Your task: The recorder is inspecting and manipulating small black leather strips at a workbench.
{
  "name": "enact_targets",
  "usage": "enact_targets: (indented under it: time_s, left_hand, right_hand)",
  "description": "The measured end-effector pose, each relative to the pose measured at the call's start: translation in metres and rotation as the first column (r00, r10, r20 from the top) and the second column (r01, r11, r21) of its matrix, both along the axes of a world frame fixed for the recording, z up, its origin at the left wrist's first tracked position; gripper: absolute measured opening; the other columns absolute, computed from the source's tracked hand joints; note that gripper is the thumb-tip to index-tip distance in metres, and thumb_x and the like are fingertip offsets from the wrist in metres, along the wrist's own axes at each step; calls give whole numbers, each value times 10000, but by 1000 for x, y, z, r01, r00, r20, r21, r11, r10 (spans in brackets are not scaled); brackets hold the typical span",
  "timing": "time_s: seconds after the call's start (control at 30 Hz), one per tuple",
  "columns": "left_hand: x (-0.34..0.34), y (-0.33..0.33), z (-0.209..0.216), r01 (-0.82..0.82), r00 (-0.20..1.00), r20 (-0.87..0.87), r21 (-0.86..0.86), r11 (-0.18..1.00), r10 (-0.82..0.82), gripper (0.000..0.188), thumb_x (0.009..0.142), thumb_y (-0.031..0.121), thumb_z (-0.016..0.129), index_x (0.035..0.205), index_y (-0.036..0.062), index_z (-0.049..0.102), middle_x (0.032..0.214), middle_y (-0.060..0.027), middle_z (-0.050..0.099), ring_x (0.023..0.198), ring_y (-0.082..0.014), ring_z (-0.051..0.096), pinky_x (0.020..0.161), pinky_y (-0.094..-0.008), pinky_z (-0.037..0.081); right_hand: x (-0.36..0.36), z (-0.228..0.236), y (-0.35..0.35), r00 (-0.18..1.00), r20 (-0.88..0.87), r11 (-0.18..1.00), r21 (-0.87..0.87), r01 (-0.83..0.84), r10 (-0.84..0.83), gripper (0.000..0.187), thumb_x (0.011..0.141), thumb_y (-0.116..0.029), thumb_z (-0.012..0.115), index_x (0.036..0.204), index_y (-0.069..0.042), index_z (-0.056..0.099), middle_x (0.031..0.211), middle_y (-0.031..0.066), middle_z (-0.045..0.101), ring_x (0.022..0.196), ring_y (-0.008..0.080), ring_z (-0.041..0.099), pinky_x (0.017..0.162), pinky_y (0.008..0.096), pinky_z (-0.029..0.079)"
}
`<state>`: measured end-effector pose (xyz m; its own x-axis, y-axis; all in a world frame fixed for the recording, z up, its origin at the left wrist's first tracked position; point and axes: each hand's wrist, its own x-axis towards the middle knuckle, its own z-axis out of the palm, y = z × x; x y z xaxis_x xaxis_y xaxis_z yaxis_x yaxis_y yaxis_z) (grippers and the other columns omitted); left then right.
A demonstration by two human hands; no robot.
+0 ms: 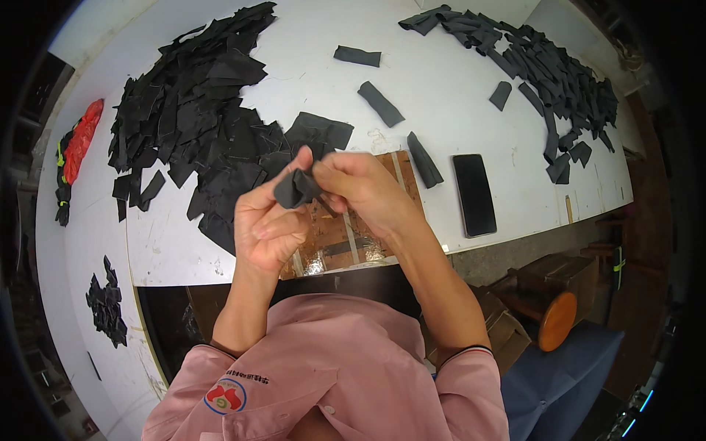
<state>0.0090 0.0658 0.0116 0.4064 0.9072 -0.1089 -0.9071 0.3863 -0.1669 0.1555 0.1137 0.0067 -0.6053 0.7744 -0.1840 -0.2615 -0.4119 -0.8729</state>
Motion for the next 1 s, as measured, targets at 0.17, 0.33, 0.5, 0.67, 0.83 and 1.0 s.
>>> enact_targets:
  time_s: [0.17, 0.33, 0.5, 0.67, 0.83, 1.0]
  left_hand:
    - [-8, -3, -8, 41, 937, 336, 160, 986, -93, 371, 847, 12, 379, 1218, 10, 396, 983, -186, 534, 671, -140, 540, 364, -213, 402]
    - [-5, -13, -27, -3, 883, -470, -31, 1000, -13, 345, 816, 49, 467, 1155, -11, 444, 865, -109, 556, 455, -90, 444, 367, -209, 400]
    - [0, -12, -2, 47, -145, -755, 641, 766, 640, 325, 816, 108, 549, 1103, -28, 480, 894, -75, 558, 837, -114, 522, 710, -235, 431]
    - [3, -10, 12, 116, -30, -705, 701, 703, 708, 195, 833, 92, 527, 977, -38, 510, 950, -121, 544, 850, -160, 511, 788, -270, 398]
    - [16, -18, 17, -171, 151, -675, 701, 692, 722, 135, 854, 99, 501, 892, -31, 499, 960, -150, 536, 842, -162, 503, 777, -275, 401]
    - [5, -6, 27, 75, 38, -742, 670, 739, 669, 105, 693, -86, 555, 778, -31, 579, 857, -116, 562, 772, -140, 523, 659, -230, 431]
  right_hand:
    - [-9, 32, 7, 993, 51, 982, 152, -111, 104, 223, 827, -231, 560, 721, -35, 550, 616, -37, 473, 509, 30, 387, 446, 182, 298]
    - [5, -29, -6, 994, -59, 996, -21, -90, 89, 229, 845, -231, 539, 713, -44, 549, 629, -25, 487, 523, 40, 414, 460, 186, 325]
    - [7, -21, -3, 992, 122, 986, 167, -9, -12, 180, 846, -182, 529, 770, -20, 546, 646, -4, 501, 560, 65, 461, 514, 202, 378]
    - [5, 10, -14, 934, 112, 766, 609, 206, -340, 189, 801, -160, 571, 871, 11, 530, 686, 32, 508, 612, 102, 501, 558, 212, 404]
    - [7, 51, -23, 745, 435, 283, 900, -333, -505, 421, 631, -309, 692, 874, -9, 526, 759, 77, 502, 686, 221, 526, 568, 310, 428]
    - [7, 39, -23, 750, 383, 287, 921, -264, -540, 437, 596, -322, 704, 838, -12, 515, 713, 77, 475, 668, 228, 524, 556, 323, 425]
